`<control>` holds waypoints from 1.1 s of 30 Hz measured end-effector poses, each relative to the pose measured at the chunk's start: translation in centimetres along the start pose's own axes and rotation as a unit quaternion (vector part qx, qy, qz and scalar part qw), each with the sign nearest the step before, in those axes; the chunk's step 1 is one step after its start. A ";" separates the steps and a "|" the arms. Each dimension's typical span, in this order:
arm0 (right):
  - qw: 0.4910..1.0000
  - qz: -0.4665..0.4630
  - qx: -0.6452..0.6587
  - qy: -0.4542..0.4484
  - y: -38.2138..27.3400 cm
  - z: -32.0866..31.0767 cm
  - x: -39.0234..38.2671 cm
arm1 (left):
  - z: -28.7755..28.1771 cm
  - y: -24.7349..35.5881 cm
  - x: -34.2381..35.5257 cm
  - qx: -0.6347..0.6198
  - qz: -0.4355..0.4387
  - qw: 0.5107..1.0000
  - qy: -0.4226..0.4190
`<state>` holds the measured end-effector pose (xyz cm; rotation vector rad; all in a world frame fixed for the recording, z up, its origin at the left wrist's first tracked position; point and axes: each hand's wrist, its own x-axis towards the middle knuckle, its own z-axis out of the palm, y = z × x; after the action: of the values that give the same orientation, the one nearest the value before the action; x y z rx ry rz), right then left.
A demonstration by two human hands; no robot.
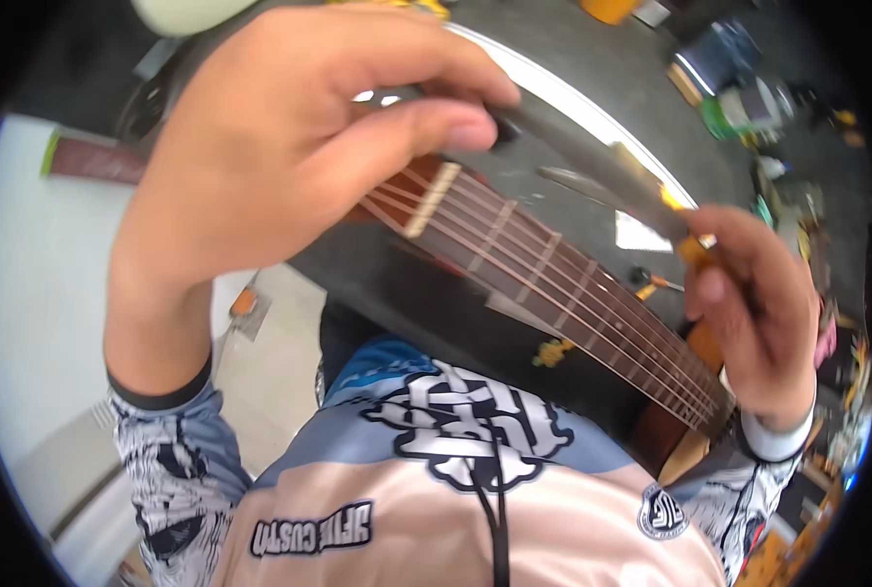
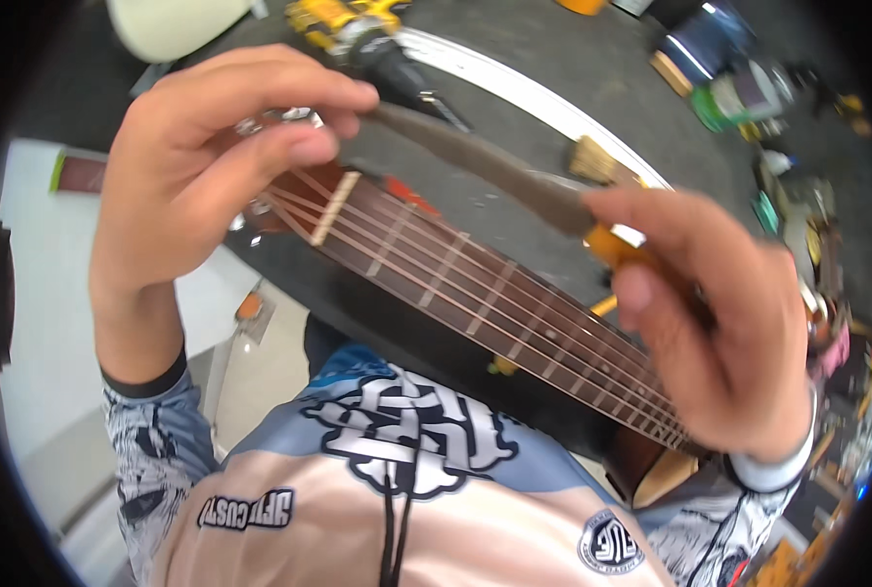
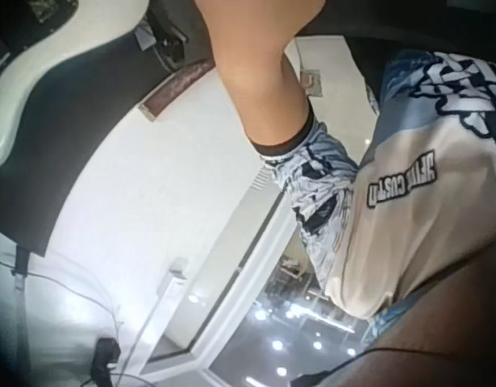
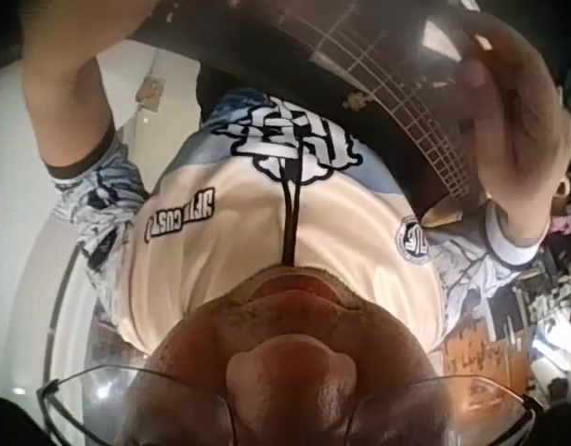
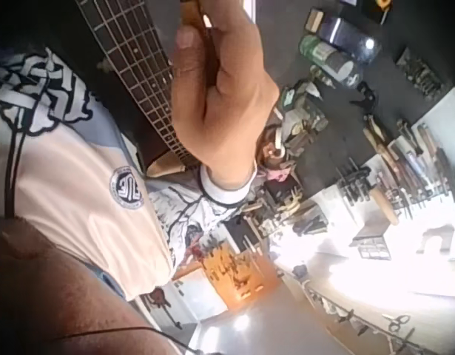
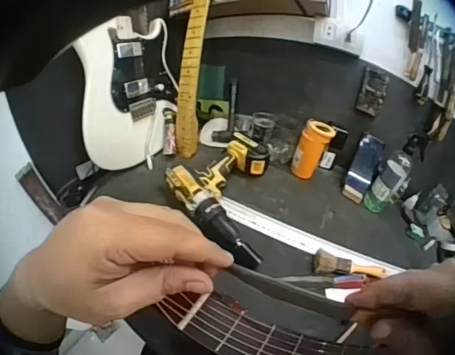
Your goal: Repairing and adjusting the nut and frets of a small acoustic guitar.
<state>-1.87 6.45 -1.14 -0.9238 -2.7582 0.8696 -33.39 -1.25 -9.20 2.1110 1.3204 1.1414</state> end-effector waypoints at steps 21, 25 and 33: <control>0.944 -0.302 -0.124 0.043 -0.4 4.4 -2.3 | 1.8 2.4 -5.8 0.059 -0.012 0.993 0.105; 0.944 -0.303 -0.128 0.035 0.0 4.6 -2.5 | 1.9 2.5 -5.7 0.072 0.015 0.995 0.062; 0.946 -0.283 -0.155 0.033 0.1 5.0 -2.7 | 2.0 2.3 -5.5 0.096 0.026 0.994 0.052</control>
<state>-1.00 2.46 -5.16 -0.1405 -2.8947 0.3069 -31.74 -6.97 -11.14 2.2596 1.4831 1.2046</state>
